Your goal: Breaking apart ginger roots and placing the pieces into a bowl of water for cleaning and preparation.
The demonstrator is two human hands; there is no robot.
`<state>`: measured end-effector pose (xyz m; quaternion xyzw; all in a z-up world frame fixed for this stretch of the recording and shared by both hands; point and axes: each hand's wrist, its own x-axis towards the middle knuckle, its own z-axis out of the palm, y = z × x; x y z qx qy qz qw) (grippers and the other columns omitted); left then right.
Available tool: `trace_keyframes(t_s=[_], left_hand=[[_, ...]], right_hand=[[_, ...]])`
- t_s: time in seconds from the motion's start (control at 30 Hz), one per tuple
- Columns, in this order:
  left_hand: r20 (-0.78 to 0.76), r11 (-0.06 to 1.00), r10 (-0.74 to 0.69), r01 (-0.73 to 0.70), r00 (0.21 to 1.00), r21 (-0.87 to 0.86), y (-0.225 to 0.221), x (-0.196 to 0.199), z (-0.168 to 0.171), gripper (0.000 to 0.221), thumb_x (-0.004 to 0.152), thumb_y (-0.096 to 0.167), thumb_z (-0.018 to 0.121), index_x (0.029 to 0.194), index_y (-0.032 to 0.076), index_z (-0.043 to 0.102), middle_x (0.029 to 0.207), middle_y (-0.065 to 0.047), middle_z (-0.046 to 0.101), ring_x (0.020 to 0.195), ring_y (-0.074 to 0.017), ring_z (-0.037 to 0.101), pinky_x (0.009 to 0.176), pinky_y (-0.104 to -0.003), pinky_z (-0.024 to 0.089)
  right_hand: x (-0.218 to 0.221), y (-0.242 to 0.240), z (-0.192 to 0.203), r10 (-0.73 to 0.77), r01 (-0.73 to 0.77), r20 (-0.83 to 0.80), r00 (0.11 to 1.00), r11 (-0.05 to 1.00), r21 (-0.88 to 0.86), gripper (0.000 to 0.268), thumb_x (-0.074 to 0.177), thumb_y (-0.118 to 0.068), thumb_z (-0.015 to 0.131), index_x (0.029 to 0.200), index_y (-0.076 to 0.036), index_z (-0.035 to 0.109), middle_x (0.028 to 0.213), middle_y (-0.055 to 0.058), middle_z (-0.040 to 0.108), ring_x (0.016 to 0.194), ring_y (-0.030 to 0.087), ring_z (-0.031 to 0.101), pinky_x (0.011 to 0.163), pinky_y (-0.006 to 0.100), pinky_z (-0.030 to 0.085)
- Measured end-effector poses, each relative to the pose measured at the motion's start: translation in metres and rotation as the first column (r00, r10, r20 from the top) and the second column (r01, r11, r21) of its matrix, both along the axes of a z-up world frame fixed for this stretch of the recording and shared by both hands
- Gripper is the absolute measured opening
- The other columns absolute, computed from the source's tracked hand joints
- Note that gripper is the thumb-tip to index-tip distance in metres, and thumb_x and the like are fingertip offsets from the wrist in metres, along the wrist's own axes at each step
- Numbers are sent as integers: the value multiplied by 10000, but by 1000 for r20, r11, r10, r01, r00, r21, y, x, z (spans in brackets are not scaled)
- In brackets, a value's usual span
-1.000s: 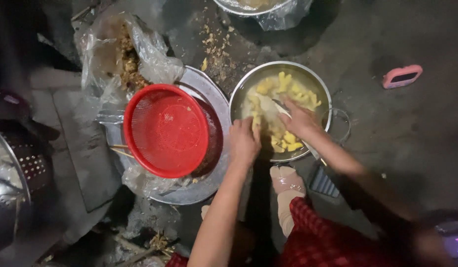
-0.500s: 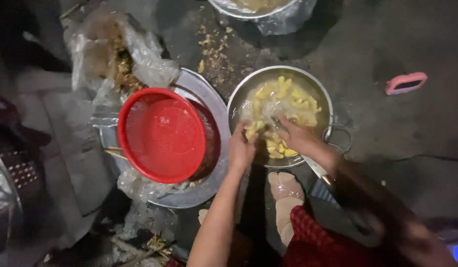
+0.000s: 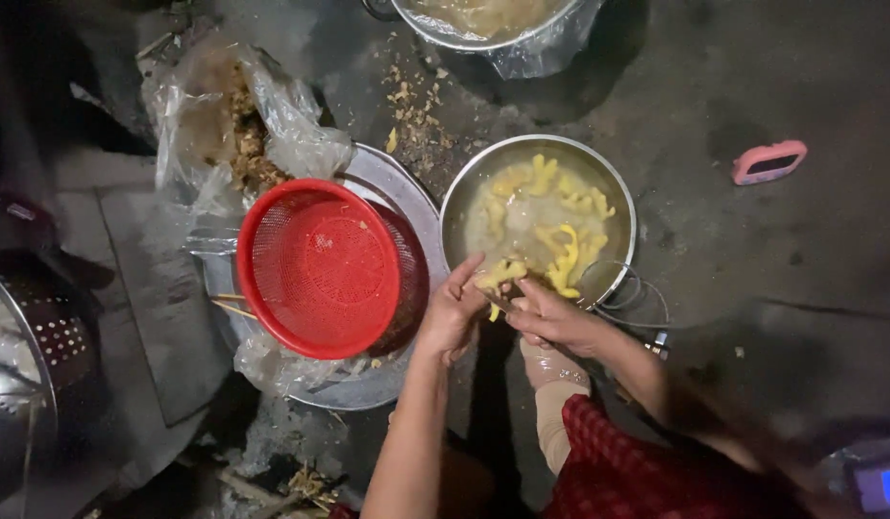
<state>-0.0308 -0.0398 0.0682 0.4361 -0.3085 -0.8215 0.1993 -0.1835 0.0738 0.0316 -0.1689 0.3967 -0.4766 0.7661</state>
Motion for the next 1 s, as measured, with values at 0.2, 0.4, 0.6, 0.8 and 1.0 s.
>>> trace_keyframes(t_s=[0.2,0.4,0.6,0.8,1.0], left_hand=[[147,999,-5,10,989,-39,8,27,-20,483,875,-73,698,1351,-66,611,884,-141,725,727,-153,726,649,-235,617],[183,993,111,-114,977,5,14,30,-25,467,847,-78,735,1301,-92,627,969,-214,745,762,-214,754,645,-285,646],[91,964,159,-175,983,200,11,43,-8,394,899,-47,666,1290,-68,623,1090,-287,730,877,-336,771,756,-400,664],[-34,919,152,-129,988,372,19,49,-26,428,955,-17,566,1381,-43,556,1090,-215,709,821,-286,763,713,-329,679],[57,981,-120,109,991,161,24,43,7,656,879,-35,633,1497,-90,417,872,-181,665,607,-193,701,588,-268,670]], right_hand=[[0,-2,-8,-28,25,46,999,997,66,582,978,-154,619,1527,-133,425,645,-15,403,439,84,436,290,184,312],[-22,-6,18,-68,58,46,997,976,208,501,958,-266,597,1412,-110,453,491,37,365,358,121,328,297,222,272],[-53,-22,84,-122,150,-117,986,951,271,498,965,-262,553,1429,-167,399,628,-30,313,442,62,319,362,177,251],[-10,-8,35,51,-66,-143,988,992,-105,917,932,-175,661,1645,-165,83,1392,203,494,980,184,622,712,303,600],[11,-1,11,102,-102,-107,989,995,3,689,983,-136,635,1583,-220,308,775,-18,487,510,36,405,392,152,362]])
